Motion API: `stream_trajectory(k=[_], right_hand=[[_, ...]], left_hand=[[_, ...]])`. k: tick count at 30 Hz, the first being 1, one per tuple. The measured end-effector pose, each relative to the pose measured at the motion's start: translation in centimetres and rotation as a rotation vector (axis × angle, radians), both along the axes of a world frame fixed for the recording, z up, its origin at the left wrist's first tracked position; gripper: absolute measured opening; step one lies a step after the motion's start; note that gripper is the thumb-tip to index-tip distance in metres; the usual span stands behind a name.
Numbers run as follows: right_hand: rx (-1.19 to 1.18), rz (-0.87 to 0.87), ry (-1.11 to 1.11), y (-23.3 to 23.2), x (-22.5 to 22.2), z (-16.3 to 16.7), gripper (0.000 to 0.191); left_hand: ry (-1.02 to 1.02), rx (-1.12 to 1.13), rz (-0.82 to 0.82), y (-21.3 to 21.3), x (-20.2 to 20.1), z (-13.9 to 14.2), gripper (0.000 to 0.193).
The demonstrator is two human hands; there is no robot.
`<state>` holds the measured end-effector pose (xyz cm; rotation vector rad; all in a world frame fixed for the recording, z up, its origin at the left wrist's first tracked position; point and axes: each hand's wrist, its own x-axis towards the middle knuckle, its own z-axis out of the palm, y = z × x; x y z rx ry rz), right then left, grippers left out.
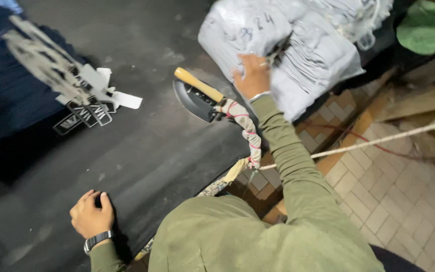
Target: The person irons a pair of white sweatpants on a black ironing table. They repeatedly smooth the fabric, use a steam iron to press the garment, and fold the pants after ironing. The person then picks up another pair of sweatpants and repeats the ironing process.
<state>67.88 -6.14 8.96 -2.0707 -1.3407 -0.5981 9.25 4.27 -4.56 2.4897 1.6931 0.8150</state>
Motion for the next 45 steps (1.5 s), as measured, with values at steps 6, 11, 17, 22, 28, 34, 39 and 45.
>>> stream_trajectory(k=[6,11,17,22,28,34,39,45], right_hand=[[0.001,-0.383,0.221,-10.5,11.1,-3.8,0.016],[-0.234,-0.808,0.289,-15.8,9.4,-9.0,0.043],[-0.412,-0.964,0.556,-14.2,11.0,-7.5,0.068],[-0.512,-0.888,0.585,-14.1,11.3,-5.6,0.084],[-0.505,-0.81,0.477,-13.3,11.0,-5.9,0.081],[-0.177,-0.595,0.331,-13.6,10.7,-1.1,0.041],[0.363,-0.435,-0.262,-11.1,7.4,8.0,0.025],[0.567,0.011,-0.655,-6.5,-8.7,6.5,0.014]], left_hand=[[0.06,-0.018,0.06,-0.2,0.1,-1.4,0.019],[0.057,-0.04,0.073,-0.5,0.2,-1.7,0.015],[0.058,-0.019,0.035,-0.2,0.2,-1.4,0.017],[0.036,-0.037,0.046,-0.1,0.8,-1.3,0.017],[0.061,-0.067,0.08,-0.1,0.9,-0.9,0.018],[0.04,-0.021,0.051,0.0,0.6,-0.8,0.018],[0.003,-0.066,0.071,-0.2,0.6,-0.1,0.016],[-0.297,-0.126,-0.003,-0.2,1.3,1.6,0.019]])
